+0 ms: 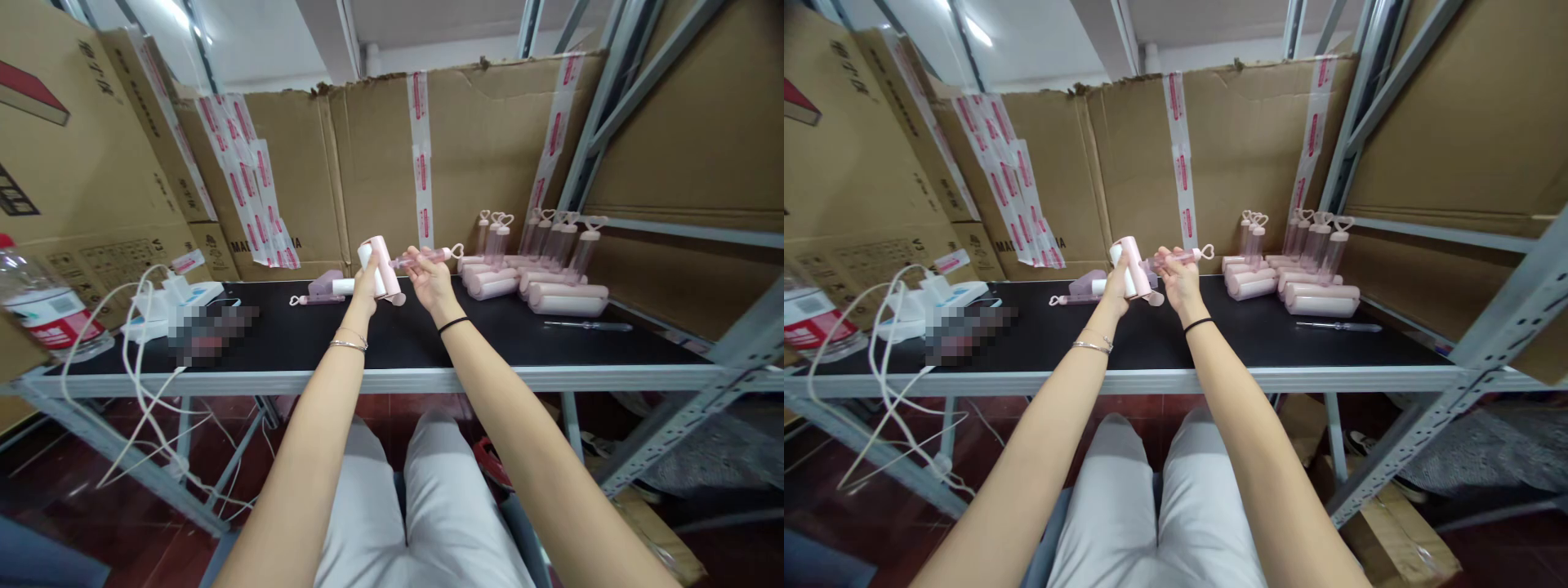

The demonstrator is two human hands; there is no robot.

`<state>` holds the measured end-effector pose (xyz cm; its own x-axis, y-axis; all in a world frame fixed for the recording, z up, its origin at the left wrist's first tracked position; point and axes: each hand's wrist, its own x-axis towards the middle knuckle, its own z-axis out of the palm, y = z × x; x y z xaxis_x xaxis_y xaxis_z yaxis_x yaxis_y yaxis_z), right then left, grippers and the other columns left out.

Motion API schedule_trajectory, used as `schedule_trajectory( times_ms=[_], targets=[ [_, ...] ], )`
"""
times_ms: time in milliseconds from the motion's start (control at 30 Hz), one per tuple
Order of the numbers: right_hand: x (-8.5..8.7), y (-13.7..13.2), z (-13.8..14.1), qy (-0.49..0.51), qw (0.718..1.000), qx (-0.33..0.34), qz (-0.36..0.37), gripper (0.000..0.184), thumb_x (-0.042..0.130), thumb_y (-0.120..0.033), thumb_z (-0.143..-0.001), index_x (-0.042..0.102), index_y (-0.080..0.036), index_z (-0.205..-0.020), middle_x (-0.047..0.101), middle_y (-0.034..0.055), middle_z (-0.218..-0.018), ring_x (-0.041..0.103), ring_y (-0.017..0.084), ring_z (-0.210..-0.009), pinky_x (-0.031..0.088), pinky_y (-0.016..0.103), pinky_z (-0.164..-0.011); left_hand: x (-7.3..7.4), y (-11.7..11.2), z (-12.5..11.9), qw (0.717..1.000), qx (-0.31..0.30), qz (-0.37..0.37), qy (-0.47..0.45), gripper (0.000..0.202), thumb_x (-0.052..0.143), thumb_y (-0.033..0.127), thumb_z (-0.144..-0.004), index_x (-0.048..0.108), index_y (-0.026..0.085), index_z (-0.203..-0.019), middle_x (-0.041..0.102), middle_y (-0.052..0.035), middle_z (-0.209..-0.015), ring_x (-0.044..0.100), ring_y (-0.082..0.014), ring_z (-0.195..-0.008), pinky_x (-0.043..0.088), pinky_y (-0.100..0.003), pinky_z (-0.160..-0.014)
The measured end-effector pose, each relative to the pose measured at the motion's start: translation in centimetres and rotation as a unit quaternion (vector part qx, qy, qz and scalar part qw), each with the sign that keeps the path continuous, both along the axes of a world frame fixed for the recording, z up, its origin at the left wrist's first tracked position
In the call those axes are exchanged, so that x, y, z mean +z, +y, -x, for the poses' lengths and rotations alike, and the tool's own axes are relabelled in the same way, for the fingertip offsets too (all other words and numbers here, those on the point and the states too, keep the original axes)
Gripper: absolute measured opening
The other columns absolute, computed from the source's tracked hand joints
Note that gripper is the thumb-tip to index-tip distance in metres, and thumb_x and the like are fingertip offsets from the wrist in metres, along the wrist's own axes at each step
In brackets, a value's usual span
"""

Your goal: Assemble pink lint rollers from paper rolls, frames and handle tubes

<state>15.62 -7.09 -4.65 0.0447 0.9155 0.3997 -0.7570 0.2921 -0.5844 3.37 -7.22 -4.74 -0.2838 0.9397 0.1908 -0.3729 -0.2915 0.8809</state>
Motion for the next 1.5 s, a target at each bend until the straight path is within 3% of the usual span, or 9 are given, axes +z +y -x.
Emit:
schedule_trajectory(
  times_ms=[200, 500, 1000, 1500],
  targets=[
    [0.0, 0.3, 0.1, -0.016, 1.000, -0.015, 0.006, 0.029, 0.073, -0.035, -0.074, 0.048, -0.023, -0.079, 0.053, -0.0093, -0.062, 0.058, 0.008, -0.058, 0.054, 0.023, -0.063, 0.0, -0.2, -0.1, 0.999, 0.003, 0.019, 0.040, 0.052, 0.071, 0.063, -0.067, 0.063, 0.016, -0.087, 0.067, -0.0051, -0.070, 0.064, -0.0170, -0.061, 0.052, -0.029, -0.058],
    [0.0, 0.3, 0.1, -0.005, 0.998, -0.062, -0.019, 0.032, 0.076, -0.024, -0.067, 0.049, -0.021, -0.083, 0.059, -0.0082, -0.070, 0.061, 0.007, -0.063, 0.053, 0.022, -0.070, 0.0, -0.1, 0.1, 1.000, 0.005, 0.012, 0.020, 0.052, 0.072, 0.063, -0.065, 0.063, 0.016, -0.085, 0.067, -0.0044, -0.069, 0.062, -0.0161, -0.060, 0.051, -0.028, -0.058],
    [-0.6, 0.8, 0.0, -0.060, 0.989, -0.129, -0.045, 0.040, 0.079, -0.037, -0.063, 0.047, -0.021, -0.082, 0.057, -0.0064, -0.072, 0.061, 0.010, -0.067, 0.051, 0.022, -0.060, -0.4, -0.5, -0.5, 0.998, 0.023, -0.037, 0.040, 0.056, 0.075, 0.063, -0.059, 0.063, 0.015, -0.086, 0.066, -0.0026, -0.072, 0.062, -0.0131, -0.062, 0.048, -0.024, -0.059],
    [-1.2, 1.0, -0.2, -0.119, 0.969, -0.194, -0.096, 0.032, 0.074, -0.032, -0.068, 0.049, -0.021, -0.087, 0.060, -0.0046, -0.081, 0.062, 0.010, -0.075, 0.053, 0.026, -0.072, -1.1, 0.2, -0.2, 0.996, 0.045, -0.058, 0.059, 0.057, 0.075, 0.061, -0.061, 0.063, 0.014, -0.091, 0.066, -0.0027, -0.075, 0.062, -0.0128, -0.064, 0.048, -0.023, -0.061]
  ],
)
